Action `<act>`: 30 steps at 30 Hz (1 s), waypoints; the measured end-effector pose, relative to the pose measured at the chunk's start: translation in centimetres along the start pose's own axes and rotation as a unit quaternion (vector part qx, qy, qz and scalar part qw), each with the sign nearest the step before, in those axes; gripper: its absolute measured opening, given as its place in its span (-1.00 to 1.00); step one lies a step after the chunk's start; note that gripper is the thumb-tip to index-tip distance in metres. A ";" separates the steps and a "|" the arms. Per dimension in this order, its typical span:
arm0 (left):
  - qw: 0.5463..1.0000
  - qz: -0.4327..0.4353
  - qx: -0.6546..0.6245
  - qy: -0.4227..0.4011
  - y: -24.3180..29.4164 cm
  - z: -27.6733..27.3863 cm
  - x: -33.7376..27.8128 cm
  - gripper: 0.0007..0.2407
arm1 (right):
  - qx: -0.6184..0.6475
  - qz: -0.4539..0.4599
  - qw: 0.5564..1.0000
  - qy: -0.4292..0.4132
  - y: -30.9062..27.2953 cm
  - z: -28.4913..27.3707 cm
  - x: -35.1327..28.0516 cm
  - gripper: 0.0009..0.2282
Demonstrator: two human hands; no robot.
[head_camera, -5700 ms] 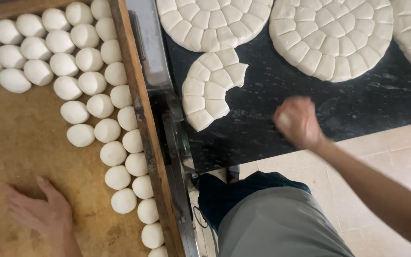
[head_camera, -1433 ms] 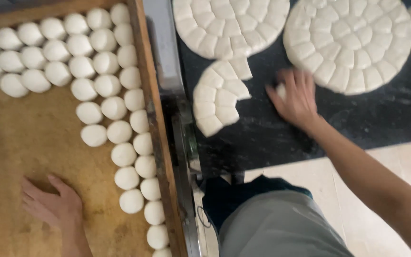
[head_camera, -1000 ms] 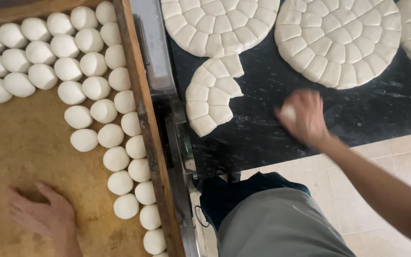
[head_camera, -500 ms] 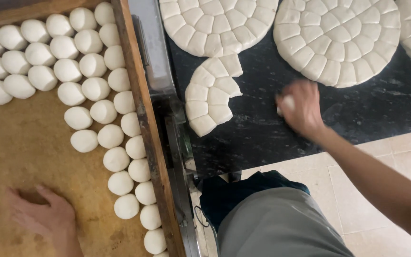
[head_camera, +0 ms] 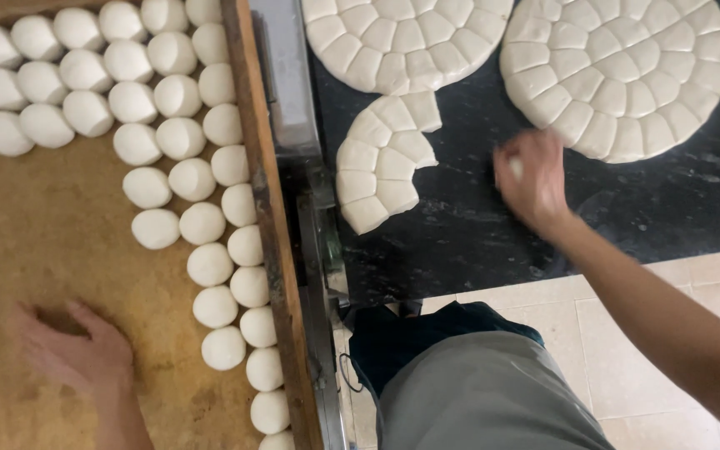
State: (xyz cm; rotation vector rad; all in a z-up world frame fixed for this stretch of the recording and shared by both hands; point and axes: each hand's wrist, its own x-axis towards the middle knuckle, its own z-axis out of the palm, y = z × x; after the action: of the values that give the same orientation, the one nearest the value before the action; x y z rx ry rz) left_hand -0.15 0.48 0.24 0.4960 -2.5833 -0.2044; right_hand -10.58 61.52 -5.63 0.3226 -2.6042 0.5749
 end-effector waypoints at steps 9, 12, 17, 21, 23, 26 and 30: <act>1.000 -0.020 0.018 -0.007 -0.3 0.2 -0.1 -0.64 | 0.094 -0.001 0.993 -0.073 -8.3 -1.6 -2.6 -0.86; 0.996 -0.076 0.028 -0.038 0.1 0.3 0.1 -0.61 | 0.008 -0.040 0.997 -0.068 -0.7 -0.3 -4.2 -0.83; 0.999 -0.032 0.018 -0.015 0.0 0.1 -0.2 -0.65 | 0.033 0.071 0.997 0.009 -1.8 3.1 3.9 -0.87; 1.000 -0.028 0.005 -0.010 0.6 -0.4 -0.1 -0.65 | 0.094 0.000 0.995 -0.045 -8.1 0.4 2.1 -0.88; 0.999 -0.033 0.006 -0.013 0.3 -0.1 -0.1 -0.65 | 0.071 -0.010 0.994 -0.086 -6.0 -0.5 -1.0 -0.90; 0.999 -0.035 0.013 -0.014 -0.1 0.1 0.0 -0.64 | 0.031 -0.035 0.996 -0.080 -1.8 -0.1 -0.8 -0.88; 0.998 -0.048 0.028 -0.016 0.1 0.1 -0.2 -0.68 | -0.007 0.101 0.995 -0.015 -0.6 3.1 4.7 -0.90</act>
State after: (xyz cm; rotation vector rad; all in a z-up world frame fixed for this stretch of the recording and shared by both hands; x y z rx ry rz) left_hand -0.07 0.64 0.11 0.6436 -2.6042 -0.1736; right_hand -15.66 59.01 -5.66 0.0631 -2.6863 0.6243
